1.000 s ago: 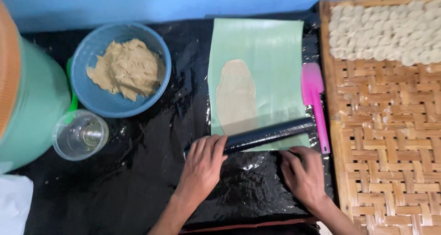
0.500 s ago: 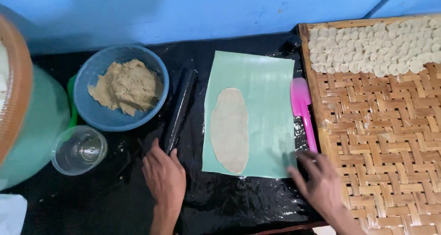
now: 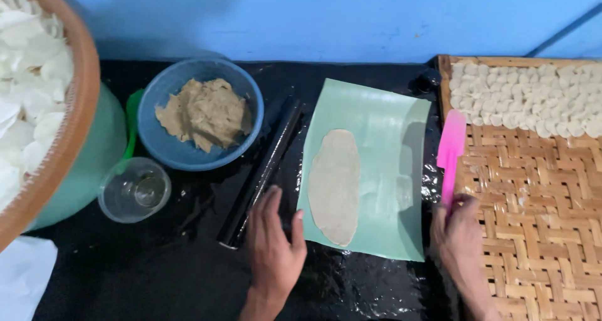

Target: Spreading and rolling out cracker dough onto a plastic sheet using a spatula and a rolling pin.

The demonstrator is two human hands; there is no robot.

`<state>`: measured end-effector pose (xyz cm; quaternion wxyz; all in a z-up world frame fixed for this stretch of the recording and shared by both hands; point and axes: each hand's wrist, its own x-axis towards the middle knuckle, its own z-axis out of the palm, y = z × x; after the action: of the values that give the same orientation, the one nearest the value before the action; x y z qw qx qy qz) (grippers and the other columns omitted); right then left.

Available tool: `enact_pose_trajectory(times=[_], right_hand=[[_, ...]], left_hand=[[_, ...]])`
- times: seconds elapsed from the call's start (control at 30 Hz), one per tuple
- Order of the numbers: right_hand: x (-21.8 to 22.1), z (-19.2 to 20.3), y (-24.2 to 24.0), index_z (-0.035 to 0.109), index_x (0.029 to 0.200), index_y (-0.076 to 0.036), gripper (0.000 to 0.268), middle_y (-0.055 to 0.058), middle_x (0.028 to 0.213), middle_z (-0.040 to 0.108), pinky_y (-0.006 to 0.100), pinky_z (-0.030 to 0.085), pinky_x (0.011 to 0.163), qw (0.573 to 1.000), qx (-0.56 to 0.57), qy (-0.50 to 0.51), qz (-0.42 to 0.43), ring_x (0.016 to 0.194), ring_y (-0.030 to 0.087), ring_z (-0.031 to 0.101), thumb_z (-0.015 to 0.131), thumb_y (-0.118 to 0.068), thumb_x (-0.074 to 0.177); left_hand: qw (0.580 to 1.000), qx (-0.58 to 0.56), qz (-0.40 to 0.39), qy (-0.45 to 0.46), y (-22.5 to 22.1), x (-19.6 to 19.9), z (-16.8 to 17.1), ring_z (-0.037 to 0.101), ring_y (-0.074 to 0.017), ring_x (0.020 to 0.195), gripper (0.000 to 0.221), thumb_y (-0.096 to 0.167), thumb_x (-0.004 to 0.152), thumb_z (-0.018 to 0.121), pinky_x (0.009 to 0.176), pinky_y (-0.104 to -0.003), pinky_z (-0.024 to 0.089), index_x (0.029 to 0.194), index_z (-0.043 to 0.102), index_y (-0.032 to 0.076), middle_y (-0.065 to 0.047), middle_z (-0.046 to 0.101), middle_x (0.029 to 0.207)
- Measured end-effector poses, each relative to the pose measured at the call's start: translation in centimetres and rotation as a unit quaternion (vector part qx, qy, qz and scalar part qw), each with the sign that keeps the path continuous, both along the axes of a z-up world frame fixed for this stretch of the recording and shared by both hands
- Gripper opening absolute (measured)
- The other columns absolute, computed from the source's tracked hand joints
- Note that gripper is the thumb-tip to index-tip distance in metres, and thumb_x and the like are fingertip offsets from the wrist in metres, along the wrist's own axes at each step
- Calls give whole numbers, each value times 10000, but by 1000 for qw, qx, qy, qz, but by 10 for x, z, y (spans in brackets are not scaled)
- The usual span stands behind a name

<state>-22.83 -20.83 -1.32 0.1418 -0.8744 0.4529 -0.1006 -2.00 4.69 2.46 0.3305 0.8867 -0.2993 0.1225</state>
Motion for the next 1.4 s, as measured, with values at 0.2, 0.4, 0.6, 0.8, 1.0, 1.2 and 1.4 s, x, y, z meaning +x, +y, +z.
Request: enact_pose_trajectory(times=[0.2, 0.4, 0.6, 0.8, 1.0, 1.2, 1.4], right_hand=[[55, 24, 89, 409, 1232, 47, 324, 226, 809, 693, 472, 512, 572, 970, 127, -205, 35, 639, 406, 666, 566, -86, 982], [145, 71, 138, 496, 1281, 52, 434, 199, 857, 708, 410, 553, 615, 887, 186, -212, 367, 711, 320, 691, 661, -130, 924], [268, 32, 98, 576, 1279, 21, 406, 169, 933, 733, 385, 571, 662, 903, 212, -270, 259, 761, 273, 733, 614, -287, 1018], [337, -12, 96, 547, 1335, 31, 468, 98, 876, 744, 342, 580, 518, 855, 372, -314, 181, 641, 180, 707, 610, -281, 993], [322, -13, 113, 343, 1482, -4, 620, 106, 791, 706, 322, 608, 521, 786, 499, -321, 174, 625, 151, 694, 646, -182, 971], [316, -3, 119, 290, 1606, -76, 684, 94, 767, 700, 315, 601, 526, 785, 487, -321, 206, 615, 151, 698, 601, -157, 1002], [315, -1, 116, 246, 1611, -85, 703, 99, 787, 711, 311, 613, 545, 795, 465, -310, 237, 615, 151, 698, 585, -134, 998]], left_hand=[[967, -118, -129, 187, -22, 3, 38, 688, -346, 1146, 507, 276, 981, 680, 942, -453, 554, 1345, 566, -58, -194, 716, 1210], [907, -177, -121, 361, -9, 54, 43, 798, -308, 948, 368, 305, 1006, 606, 775, -408, 618, 1246, 649, 30, -173, 796, 994], [1000, 18, -15, -1, 33, 138, 84, 697, -452, 912, 508, 392, 1026, 541, 709, -503, 556, 1262, 637, -48, -279, 698, 1081], [960, 275, 48, 1, 21, 187, 86, 719, -423, 895, 509, 476, 989, 583, 722, -515, 571, 996, 731, -11, -250, 707, 1012], [908, 417, 15, 36, -11, 206, 81, 747, -332, 933, 241, 278, 954, 634, 735, -452, 595, 908, 797, 106, -144, 767, 982], [877, 480, -30, -26, -55, 213, 78, 744, -260, 998, 181, 151, 910, 650, 756, -376, 584, 962, 820, 186, -75, 786, 1016], [870, 490, -44, -27, -59, 225, 61, 746, -244, 974, 153, 201, 884, 676, 736, -370, 577, 939, 815, 170, -68, 785, 992]])
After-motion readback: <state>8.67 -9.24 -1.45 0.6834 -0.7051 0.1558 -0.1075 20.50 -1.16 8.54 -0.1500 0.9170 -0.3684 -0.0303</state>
